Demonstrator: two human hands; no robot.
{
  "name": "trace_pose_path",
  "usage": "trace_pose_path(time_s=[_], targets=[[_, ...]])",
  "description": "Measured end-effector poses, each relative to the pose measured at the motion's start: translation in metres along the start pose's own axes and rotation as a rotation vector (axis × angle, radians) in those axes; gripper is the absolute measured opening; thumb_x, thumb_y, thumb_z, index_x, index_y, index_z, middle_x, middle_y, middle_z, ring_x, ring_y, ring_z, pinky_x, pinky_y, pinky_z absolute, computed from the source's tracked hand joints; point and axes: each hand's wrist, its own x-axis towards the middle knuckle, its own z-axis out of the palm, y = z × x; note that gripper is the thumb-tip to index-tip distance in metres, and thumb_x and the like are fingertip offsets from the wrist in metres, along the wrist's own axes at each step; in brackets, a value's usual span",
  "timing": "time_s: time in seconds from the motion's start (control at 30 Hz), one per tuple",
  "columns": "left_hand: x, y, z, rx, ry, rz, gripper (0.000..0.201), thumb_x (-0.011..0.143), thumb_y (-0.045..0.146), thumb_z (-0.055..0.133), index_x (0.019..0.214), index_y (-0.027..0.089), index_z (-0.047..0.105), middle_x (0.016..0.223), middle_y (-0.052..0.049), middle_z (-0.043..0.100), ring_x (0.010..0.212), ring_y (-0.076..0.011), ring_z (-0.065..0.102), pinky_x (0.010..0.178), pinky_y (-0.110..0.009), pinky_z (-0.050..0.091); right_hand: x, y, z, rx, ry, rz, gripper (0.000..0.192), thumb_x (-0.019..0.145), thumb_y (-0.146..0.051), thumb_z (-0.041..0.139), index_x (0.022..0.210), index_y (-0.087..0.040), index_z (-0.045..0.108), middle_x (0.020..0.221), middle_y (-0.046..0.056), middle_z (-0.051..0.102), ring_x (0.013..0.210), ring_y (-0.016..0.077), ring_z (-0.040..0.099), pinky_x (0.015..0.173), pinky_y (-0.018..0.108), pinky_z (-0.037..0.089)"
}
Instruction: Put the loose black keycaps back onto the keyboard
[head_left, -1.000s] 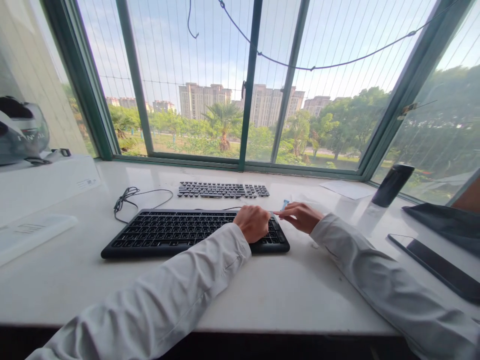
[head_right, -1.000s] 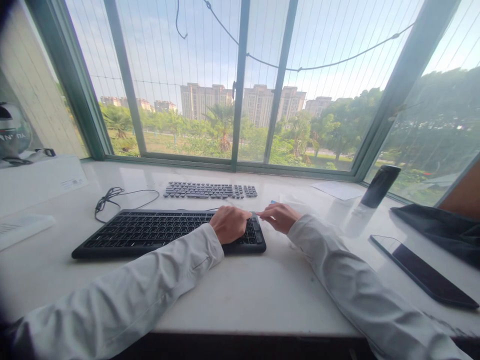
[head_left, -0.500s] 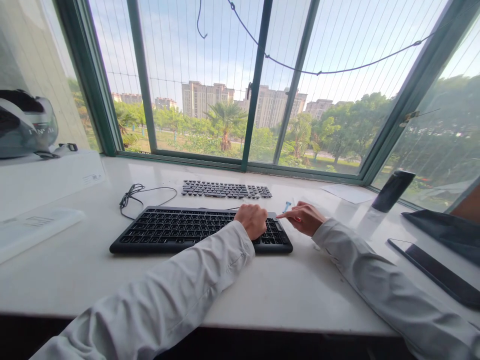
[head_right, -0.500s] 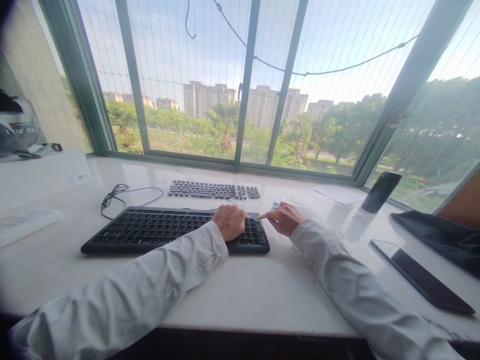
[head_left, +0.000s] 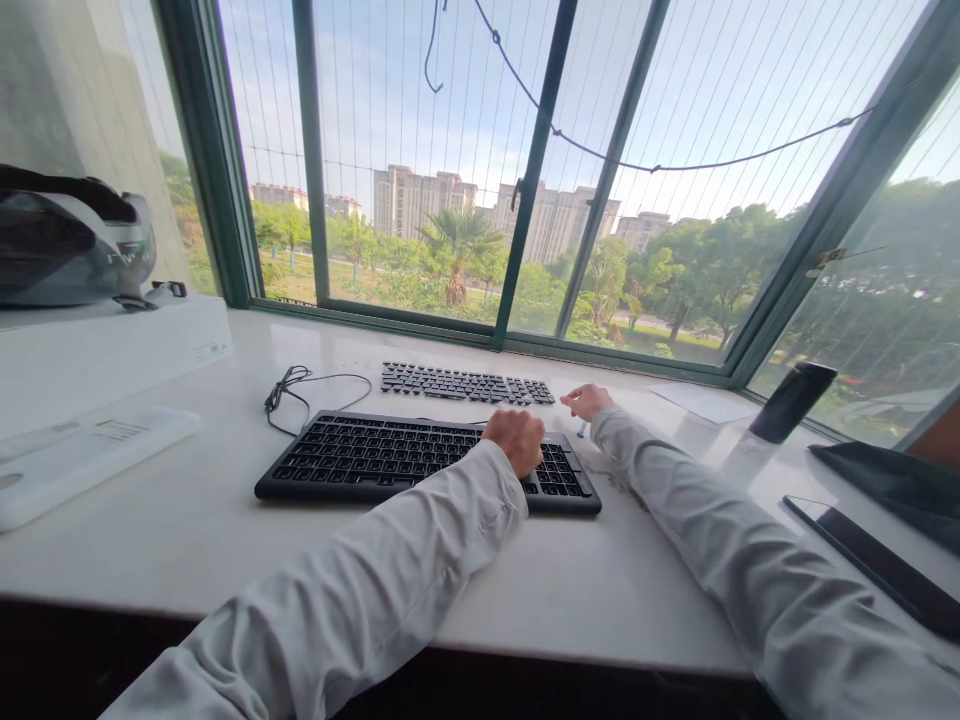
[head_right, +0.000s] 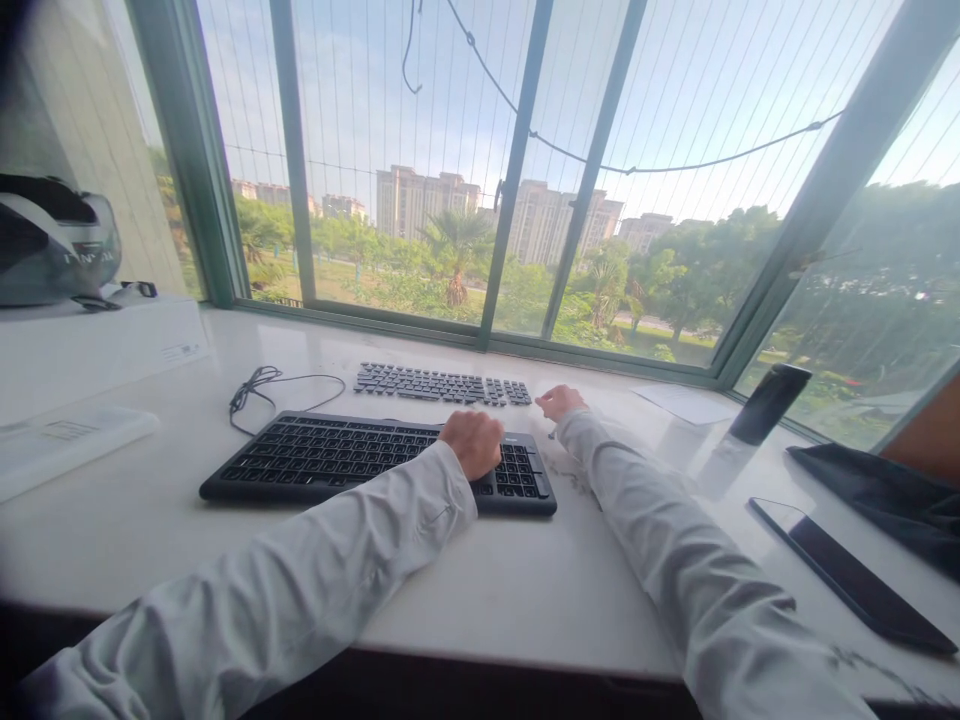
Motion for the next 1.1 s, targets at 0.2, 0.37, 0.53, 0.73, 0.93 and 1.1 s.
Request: trace_pose_path(time_s=[0.2, 0.37, 0.53, 0.73, 0.93, 1.1], targets=[[0.0, -0.002, 0.0, -0.009, 0.001, 0.008, 0.025, 0.077, 0.019, 0.049, 0.092, 0.014, 0.068, 0.086, -0.013, 0.066, 0.089, -0.0226, 0.063, 0.079, -0.033, 0.048, 0.037, -0.003, 0.015, 0.022, -0.055, 0.173, 0.039, 0.07, -0.051, 0.059, 0.072, -0.015, 0.072, 0.07, 0.009, 0.07, 0.062, 0.0178, 0.062, 0.056, 0.026, 0.044], [0.0, -0.002, 0.001, -0.007, 0.006, 0.018, 0.024, 0.077, 0.019, 0.05, 0.091, 0.014, 0.068, 0.086, -0.014, 0.066, 0.088, -0.0223, 0.063, 0.079, -0.033, 0.048, 0.045, -0.006, 0.028, 0.027, -0.06, 0.206, 0.038, 0.066, -0.05, 0.064, 0.063, -0.013, 0.069, 0.074, 0.014, 0.069, 0.068, 0.0219, 0.062, 0.058, 0.028, 0.044], [0.0, -0.002, 0.0, 0.002, 0.015, 0.025, 0.024, 0.077, 0.018, 0.049, 0.091, 0.015, 0.068, 0.086, -0.013, 0.066, 0.087, -0.0229, 0.063, 0.077, -0.034, 0.048, 0.042, -0.003, 0.021, 0.077, -0.077, 0.224, 0.038, 0.066, -0.049, 0.064, 0.063, -0.012, 0.069, 0.075, 0.014, 0.069, 0.064, 0.0205, 0.06, 0.057, 0.029, 0.042], [0.001, -0.003, 0.0, 0.002, 0.045, 0.019, 0.023, 0.076, 0.018, 0.049, 0.087, 0.013, 0.068, 0.084, -0.014, 0.066, 0.085, -0.0237, 0.063, 0.074, -0.033, 0.048, 0.013, 0.008, 0.0, 0.223, -0.117, 0.08, 0.039, 0.073, -0.05, 0.057, 0.078, -0.015, 0.072, 0.087, 0.009, 0.07, 0.068, 0.0155, 0.056, 0.06, 0.026, 0.041], [-0.002, -0.002, 0.0, -0.014, 0.201, 0.092, 0.022, 0.081, 0.021, 0.044, 0.084, 0.016, 0.065, 0.083, -0.009, 0.068, 0.078, -0.0227, 0.064, 0.067, -0.032, 0.046, -0.052, 0.017, -0.007, 0.53, -0.168, -0.126, 0.044, 0.072, -0.052, 0.058, 0.085, -0.012, 0.068, 0.083, 0.01, 0.069, 0.062, 0.0121, 0.051, 0.056, 0.025, 0.039], [-0.005, 0.004, 0.006, -0.074, 0.327, 0.177, 0.032, 0.085, 0.041, 0.045, 0.11, 0.026, 0.058, 0.097, -0.004, 0.068, 0.082, -0.0201, 0.064, 0.065, -0.028, 0.043, -0.09, 0.019, -0.005, 0.786, -0.227, -0.221, 0.043, 0.071, -0.054, 0.058, 0.086, -0.014, 0.063, 0.076, 0.005, 0.066, 0.055, 0.0085, 0.045, 0.052, 0.024, 0.036]])
